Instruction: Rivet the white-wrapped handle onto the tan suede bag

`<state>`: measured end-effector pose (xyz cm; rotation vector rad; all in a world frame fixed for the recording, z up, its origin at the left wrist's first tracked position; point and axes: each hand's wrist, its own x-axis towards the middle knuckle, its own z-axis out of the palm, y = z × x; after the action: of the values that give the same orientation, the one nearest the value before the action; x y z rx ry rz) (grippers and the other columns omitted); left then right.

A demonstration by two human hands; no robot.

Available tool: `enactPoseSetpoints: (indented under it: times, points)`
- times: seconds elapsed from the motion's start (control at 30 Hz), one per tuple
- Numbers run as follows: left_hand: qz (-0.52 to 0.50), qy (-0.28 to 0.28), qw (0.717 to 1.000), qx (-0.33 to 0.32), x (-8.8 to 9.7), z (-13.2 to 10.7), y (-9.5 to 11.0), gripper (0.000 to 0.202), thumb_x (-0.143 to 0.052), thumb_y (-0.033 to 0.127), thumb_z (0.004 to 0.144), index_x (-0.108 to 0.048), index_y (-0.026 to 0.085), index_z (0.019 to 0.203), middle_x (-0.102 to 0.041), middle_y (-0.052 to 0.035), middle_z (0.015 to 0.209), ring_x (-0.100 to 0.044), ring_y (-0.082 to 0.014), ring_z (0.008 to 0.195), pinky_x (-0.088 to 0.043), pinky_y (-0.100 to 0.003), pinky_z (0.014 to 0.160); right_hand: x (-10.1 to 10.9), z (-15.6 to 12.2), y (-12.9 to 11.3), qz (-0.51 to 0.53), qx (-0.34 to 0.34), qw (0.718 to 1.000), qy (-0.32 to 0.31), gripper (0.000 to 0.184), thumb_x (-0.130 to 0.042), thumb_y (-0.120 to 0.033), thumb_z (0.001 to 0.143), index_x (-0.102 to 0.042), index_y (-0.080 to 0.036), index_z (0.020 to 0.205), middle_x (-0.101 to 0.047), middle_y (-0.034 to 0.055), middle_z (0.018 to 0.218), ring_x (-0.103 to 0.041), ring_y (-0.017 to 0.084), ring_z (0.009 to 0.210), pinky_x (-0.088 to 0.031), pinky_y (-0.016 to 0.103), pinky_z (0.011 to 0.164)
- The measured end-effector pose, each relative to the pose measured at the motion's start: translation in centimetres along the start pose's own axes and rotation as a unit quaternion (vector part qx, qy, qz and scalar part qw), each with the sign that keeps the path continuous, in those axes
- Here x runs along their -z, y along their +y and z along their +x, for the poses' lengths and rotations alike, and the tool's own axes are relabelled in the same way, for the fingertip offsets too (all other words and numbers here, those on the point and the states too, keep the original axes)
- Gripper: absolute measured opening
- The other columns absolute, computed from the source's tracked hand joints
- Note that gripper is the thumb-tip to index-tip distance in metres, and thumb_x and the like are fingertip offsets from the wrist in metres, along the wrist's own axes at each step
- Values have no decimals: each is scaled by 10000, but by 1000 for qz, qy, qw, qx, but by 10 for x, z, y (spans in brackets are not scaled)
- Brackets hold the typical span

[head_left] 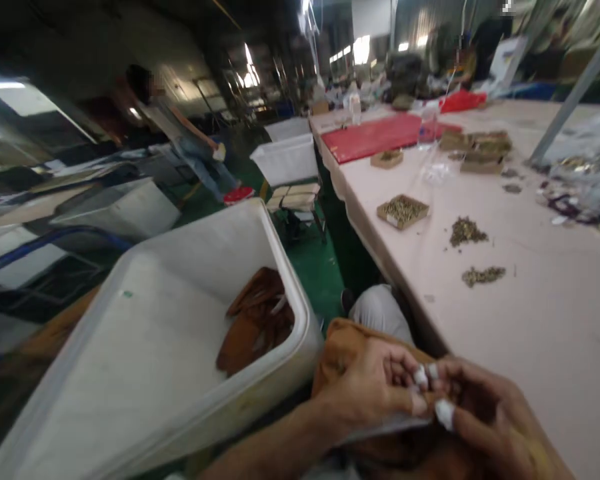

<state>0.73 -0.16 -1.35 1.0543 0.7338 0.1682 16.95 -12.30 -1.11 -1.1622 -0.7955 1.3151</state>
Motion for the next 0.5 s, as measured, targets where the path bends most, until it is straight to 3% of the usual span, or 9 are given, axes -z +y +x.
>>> enactPoseSetpoints:
  times: [0.13,0.5]
  points:
    - [-57,-50,997,20,0,13,-9,517,-997,333,490,-718,106,861,-703,-39,769,-619,-96,637,-474,-204,605,19,-4,24,51,-28,998,1,359,-830,-371,839,-704,-206,1131,-703,112,1059,-678,237,950,-582,314,843]
    - [-127,-66,988,63,4,13,-8,475,-992,280,499,-748,90,859,-734,-58,767,-678,-121,635,-569,-237,661,22,-9,27,34,-24,999,12,328,-793,-288,874,-700,-213,1180,-686,113,1114,-687,231,994,-597,279,860]
